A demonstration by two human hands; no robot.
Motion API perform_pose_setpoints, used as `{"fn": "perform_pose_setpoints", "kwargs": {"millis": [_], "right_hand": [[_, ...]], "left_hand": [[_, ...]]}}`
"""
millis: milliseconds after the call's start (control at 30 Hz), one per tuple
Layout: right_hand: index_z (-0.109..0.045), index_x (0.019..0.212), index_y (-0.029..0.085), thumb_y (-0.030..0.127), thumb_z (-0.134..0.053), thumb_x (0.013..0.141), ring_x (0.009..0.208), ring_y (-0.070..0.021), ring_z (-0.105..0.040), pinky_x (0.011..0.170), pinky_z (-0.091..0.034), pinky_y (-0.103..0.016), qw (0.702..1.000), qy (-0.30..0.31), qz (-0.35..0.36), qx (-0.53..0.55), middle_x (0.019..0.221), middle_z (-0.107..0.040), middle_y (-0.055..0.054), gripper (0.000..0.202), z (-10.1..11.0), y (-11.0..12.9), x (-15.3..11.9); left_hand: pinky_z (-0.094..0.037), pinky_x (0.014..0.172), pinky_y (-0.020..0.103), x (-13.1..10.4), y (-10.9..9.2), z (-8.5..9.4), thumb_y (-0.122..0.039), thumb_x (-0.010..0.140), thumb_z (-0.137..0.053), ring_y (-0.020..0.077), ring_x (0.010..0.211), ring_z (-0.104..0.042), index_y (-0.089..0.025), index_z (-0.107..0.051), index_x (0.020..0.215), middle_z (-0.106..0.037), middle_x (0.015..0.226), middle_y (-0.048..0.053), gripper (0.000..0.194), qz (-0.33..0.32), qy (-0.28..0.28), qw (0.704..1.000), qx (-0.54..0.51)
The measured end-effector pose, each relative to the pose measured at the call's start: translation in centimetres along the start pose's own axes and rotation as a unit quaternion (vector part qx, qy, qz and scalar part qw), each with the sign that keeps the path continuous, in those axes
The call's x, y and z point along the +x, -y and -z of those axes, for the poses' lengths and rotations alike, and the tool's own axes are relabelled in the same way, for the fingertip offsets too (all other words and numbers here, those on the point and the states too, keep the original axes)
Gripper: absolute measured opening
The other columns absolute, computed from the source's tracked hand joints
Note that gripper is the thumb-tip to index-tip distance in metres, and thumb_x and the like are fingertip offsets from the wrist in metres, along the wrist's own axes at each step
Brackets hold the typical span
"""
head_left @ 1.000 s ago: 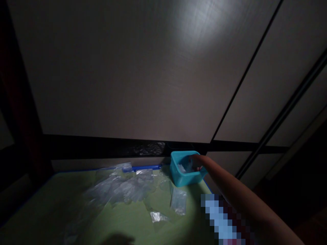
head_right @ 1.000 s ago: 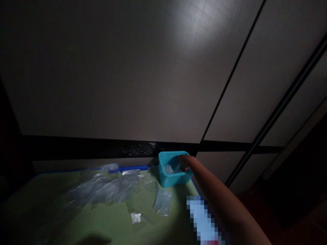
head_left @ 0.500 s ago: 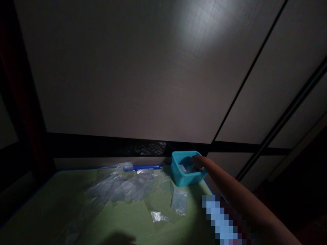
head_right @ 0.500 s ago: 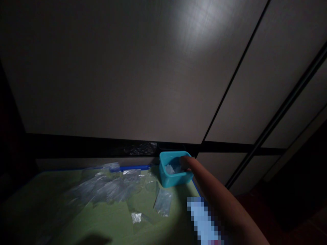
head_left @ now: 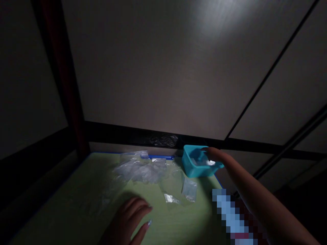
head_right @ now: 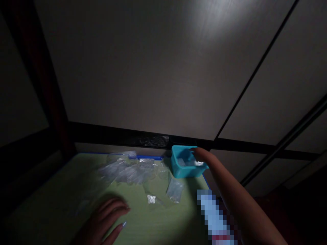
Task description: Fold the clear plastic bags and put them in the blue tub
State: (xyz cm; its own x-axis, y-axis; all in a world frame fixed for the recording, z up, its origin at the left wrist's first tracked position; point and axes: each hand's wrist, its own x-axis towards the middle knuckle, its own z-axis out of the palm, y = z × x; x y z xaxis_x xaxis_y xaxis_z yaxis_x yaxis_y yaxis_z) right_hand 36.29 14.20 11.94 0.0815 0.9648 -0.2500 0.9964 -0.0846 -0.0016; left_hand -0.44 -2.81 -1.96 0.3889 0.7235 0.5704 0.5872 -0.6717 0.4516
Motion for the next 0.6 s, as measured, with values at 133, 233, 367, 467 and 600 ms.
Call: {"fn": "perform_pose_setpoints", "kwargs": {"millis": [133,233,367,467,600], "right_hand": [[-0.039,0.139,0.017,0.028,-0.035,0.099,0.112,-0.0296,-0.055,0.089,-0.043,-0.041,0.990,-0.137,0.036,-0.012,0.124,-0.056,-0.018,0.042,0.5,2.2,-2.4],[-0.036,0.141,0.017,0.034,-0.033,0.098,0.111,-0.0327,-0.056,0.084,-0.043,-0.039,0.978,-0.193,0.085,-0.006,0.133,-0.050,-0.019,0.046,-0.2,5.5,-4.9],[-0.044,0.134,0.023,0.037,-0.038,0.095,0.102,-0.0271,-0.059,0.080,-0.043,-0.033,0.966,-0.182,0.186,0.007,0.124,-0.056,-0.013,0.042,-3.2,10.4,-8.5],[-0.051,0.128,0.022,0.037,-0.044,0.092,0.098,-0.0249,-0.060,0.081,-0.042,-0.031,0.958,-0.152,0.241,0.020,0.118,-0.059,-0.012,0.039,-6.1,13.2,-9.9],[-0.051,0.129,0.022,0.038,-0.055,0.086,0.114,-0.0259,-0.052,0.091,-0.039,-0.033,0.958,-0.132,0.251,0.043,0.124,-0.055,-0.012,0.046,-9.5,15.1,-9.1]], "left_hand": [[-0.039,0.098,0.051,1.6,3.2,1.9,-0.028,0.082,-0.055,0.0328,0.119,-0.048,-0.025,-0.061,0.116,-0.058,0.126,0.010,0.035,0.002,-0.025,0.974,0.224],[-0.035,0.099,0.052,2.2,5.3,3.0,-0.033,0.081,-0.056,0.0379,0.122,-0.042,-0.016,-0.058,0.120,-0.051,0.131,0.019,0.043,0.124,0.013,0.946,0.300],[-0.038,0.092,0.044,2.6,6.4,4.5,-0.037,0.080,-0.058,0.0335,0.106,-0.050,-0.015,-0.063,0.099,-0.060,0.106,0.016,0.029,0.229,0.063,0.927,0.291],[-0.040,0.084,0.039,2.7,6.7,5.2,-0.031,0.078,-0.058,0.0299,0.096,-0.053,-0.018,-0.061,0.083,-0.062,0.092,0.011,0.014,0.244,0.068,0.927,0.278],[-0.040,0.072,0.031,3.0,7.0,5.7,-0.022,0.075,-0.057,0.0242,0.083,-0.057,-0.020,-0.056,0.067,-0.062,0.076,0.006,0.008,0.252,0.050,0.939,0.229]]}}
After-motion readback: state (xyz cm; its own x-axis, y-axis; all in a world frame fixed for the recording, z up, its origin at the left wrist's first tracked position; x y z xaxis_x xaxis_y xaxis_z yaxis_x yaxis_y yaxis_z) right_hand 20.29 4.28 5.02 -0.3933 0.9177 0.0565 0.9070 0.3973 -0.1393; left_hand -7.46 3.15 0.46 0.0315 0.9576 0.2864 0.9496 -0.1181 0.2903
